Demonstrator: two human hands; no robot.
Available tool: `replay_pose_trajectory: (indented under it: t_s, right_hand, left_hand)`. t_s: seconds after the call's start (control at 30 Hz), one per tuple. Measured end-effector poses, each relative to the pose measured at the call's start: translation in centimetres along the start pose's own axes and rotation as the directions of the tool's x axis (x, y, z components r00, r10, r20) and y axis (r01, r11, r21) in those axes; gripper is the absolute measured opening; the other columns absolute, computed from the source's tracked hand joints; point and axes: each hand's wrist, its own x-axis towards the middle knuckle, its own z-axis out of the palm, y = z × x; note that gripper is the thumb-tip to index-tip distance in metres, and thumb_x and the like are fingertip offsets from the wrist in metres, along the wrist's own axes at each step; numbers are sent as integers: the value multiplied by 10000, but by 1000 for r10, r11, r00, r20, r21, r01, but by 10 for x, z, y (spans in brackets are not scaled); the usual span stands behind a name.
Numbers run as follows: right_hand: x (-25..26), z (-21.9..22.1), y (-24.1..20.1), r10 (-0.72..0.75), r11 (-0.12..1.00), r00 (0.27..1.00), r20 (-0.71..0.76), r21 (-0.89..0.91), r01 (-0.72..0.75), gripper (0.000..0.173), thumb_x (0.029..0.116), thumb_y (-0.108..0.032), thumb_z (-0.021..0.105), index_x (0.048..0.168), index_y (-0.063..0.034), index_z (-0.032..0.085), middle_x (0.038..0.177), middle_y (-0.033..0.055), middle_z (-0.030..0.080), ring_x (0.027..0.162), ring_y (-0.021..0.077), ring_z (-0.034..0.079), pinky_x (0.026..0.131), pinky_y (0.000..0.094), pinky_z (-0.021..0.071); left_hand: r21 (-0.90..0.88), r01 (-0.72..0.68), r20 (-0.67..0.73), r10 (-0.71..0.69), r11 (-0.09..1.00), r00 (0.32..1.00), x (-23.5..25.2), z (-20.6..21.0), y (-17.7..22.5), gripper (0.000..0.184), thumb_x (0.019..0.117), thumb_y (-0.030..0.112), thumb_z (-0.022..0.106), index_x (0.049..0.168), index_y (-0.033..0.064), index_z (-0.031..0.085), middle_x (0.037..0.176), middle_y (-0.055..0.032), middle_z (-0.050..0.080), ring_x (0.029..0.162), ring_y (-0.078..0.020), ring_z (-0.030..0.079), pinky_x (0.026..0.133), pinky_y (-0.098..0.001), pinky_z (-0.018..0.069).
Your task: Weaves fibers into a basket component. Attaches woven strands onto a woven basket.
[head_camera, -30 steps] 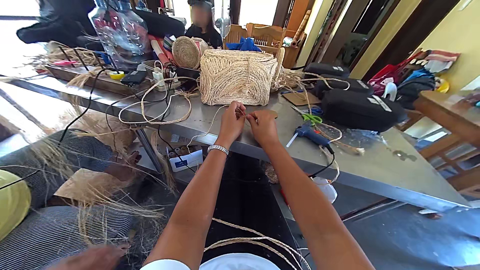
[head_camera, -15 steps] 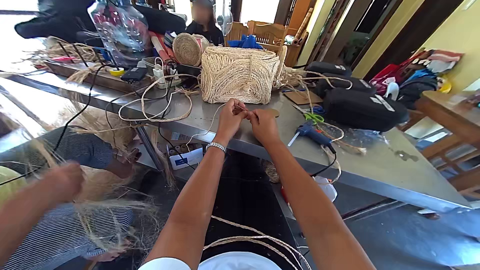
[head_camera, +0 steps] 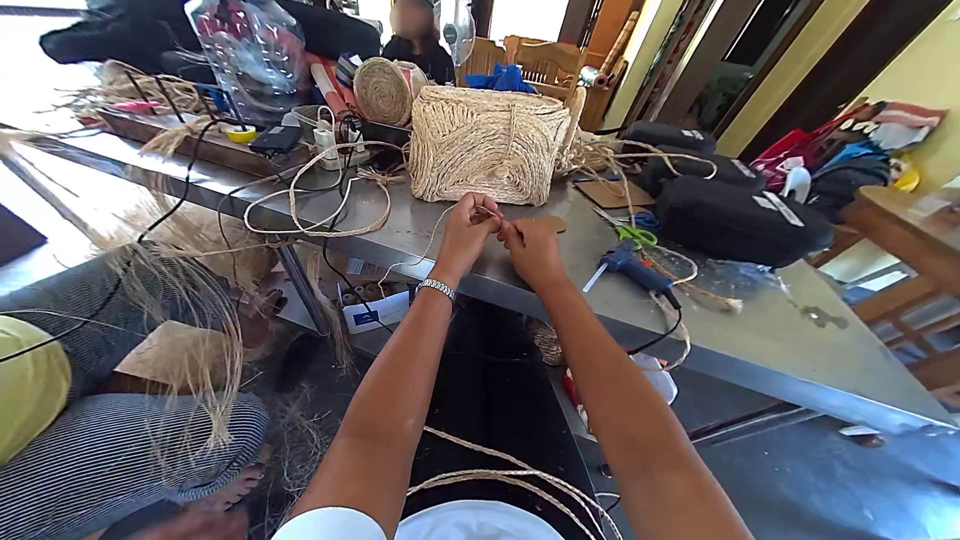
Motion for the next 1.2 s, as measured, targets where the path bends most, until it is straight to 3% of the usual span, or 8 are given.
replay_pose_trajectory:
  t_s: [0.2,0.3,0.37,0.47,0.57,1.0,1.1,1.2]
  right_hand:
    - [-1,-1,-4,-7,999,1000,-6,-42,7,397,1070,-352,543,1099,10,705,1069,190,696,969,319,690,871,508,564]
    - [-2,-3,-4,-27,1000,998,-59,-9,26,398,1013,-251,648,1300,20,594,1269,244,619,944,334,674,793,473,571]
    - [-1,-3,-5,-20,1000,1000,0,1,20,440,962,-154,692,1354,6,568,1282,226,637,959,338,677,821,500,564]
    - [1,0,-5,12,998,1000,12,-59,-11,342,961,-152,694,1271,-24,629,1030,157,730,958,343,709,864,555,571]
    - [-1,-3,-8,18,997,998,-58,-71,-22,231,980,-188,682,1119,-3,689,971,160,726,918,333,710,852,552,569]
    - [-2,3,-9,41,984,995,-88,-167,-55,256,1037,-241,605,1064,-27,742,1042,144,742,1029,314,713,924,529,569]
    - [-1,10,-9,56,966,994,-97,-247,-78,190,1014,-221,635,1080,-91,756,1056,80,754,1008,240,724,877,475,605]
    - [0,5,-14,76,953,992,-98,-284,-101,152,995,-210,673,1082,-121,761,1010,43,761,918,197,734,768,438,619]
  left_hand:
    - [85,26,-109,-17,996,994,2,-1,-5,235,923,20,586,1151,-5,532,998,-113,608,832,-169,631,776,-340,557]
    - [189,21,-67,-8,982,998,2,1,-2,251,935,33,595,1179,-3,545,1022,-126,622,845,-180,639,780,-356,559]
    - [222,-11,-8,13,975,1000,2,2,-3,256,930,26,591,1180,-8,550,1027,-129,630,855,-189,645,794,-378,568]
    - [249,-40,42,31,968,999,1,2,-2,277,911,-3,612,1182,-1,556,1012,-116,635,846,-173,635,777,-351,552]
    - [255,-49,32,42,966,999,1,2,-2,296,904,-19,601,1194,0,548,1018,-116,640,860,-168,647,787,-342,557]
    - [499,-122,105,80,858,991,0,-3,-6,291,1000,78,593,1285,18,584,1128,-119,703,1008,-187,697,927,-400,574]
    - [512,-209,226,104,833,969,4,-14,-16,376,1010,207,650,1324,20,562,1232,-145,664,1076,-190,677,968,-405,564]
    - [517,-208,247,87,830,965,3,-11,-25,413,1049,267,582,1330,-32,530,1269,-174,613,1122,-146,612,1011,-320,493]
